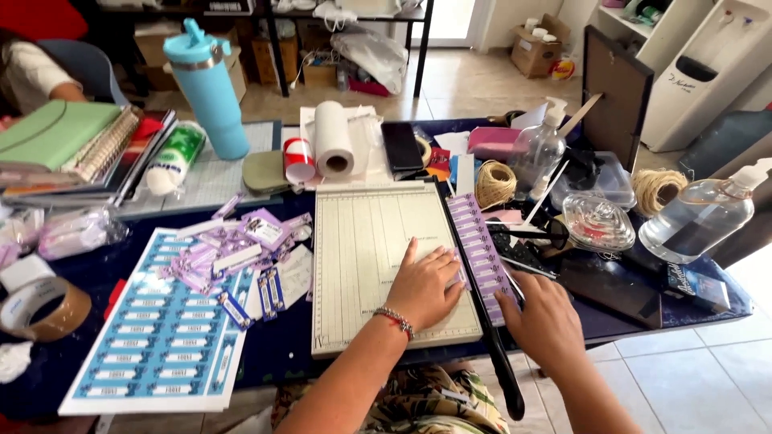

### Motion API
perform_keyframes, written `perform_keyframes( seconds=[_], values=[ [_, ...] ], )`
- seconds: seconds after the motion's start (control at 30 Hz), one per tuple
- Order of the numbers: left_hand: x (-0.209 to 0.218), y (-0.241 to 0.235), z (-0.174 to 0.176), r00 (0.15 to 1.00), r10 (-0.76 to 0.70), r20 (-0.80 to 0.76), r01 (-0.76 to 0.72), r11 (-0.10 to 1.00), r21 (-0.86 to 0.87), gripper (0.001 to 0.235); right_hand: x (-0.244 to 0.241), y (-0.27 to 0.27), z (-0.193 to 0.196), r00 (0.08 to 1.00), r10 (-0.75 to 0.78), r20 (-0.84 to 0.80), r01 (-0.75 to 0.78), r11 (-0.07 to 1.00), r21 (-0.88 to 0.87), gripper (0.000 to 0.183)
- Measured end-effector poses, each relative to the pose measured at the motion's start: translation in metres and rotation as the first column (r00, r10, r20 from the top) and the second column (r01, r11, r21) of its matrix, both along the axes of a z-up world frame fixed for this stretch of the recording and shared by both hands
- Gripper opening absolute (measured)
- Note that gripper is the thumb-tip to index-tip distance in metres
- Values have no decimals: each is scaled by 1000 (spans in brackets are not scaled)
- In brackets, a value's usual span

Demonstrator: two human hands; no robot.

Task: Cutting printed label sheets into individual strips using a manual paper trimmer

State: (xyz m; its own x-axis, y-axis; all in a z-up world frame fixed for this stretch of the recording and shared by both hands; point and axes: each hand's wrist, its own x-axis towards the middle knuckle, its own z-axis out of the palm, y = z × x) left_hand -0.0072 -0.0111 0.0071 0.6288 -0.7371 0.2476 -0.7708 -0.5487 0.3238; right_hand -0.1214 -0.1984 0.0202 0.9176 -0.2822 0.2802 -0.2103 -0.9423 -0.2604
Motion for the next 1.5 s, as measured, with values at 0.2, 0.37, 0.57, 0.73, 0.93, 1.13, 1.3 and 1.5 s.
perform_keyframes(
  seconds=[0.2, 0.37, 0.57, 0.73, 0.93, 1.13, 1.3, 1.5],
  values=[
    [5, -2, -19, 999, 23, 30, -21, 997, -74, 49, 46, 4, 9, 960, -53, -274, 83, 992, 99, 57],
    [9, -2, -25, 1000, 2, 24, 0, 998, -61, 46, 78, -33, -42, 958, -93, -270, 121, 989, 86, 65],
    [9, -4, -24, 1000, 8, 9, -7, 999, -54, 45, 95, -39, -40, 980, -82, -181, 159, 871, 465, 59],
    [9, -3, -28, 999, 21, 32, -20, 999, -43, 44, 99, -33, -22, 974, -3, -227, 167, 690, 705, 82],
    [2, -3, -13, 1000, -7, -11, 7, 999, -46, 42, 108, -24, -41, 980, 39, -196, 114, 699, 706, 96],
    [10, -7, -34, 997, -8, 75, 13, 998, -67, 39, 103, -13, -23, 966, 89, -244, 113, 703, 702, 103],
    [12, -10, -37, 998, -18, 57, 24, 996, -91, 37, 109, -16, -27, 965, 101, -243, 104, 704, 702, 108],
    [14, -9, -48, 989, -43, 139, 61, 991, -122, 35, 105, -13, -14, 969, 108, -220, 76, 721, 688, 111]
  ],
)
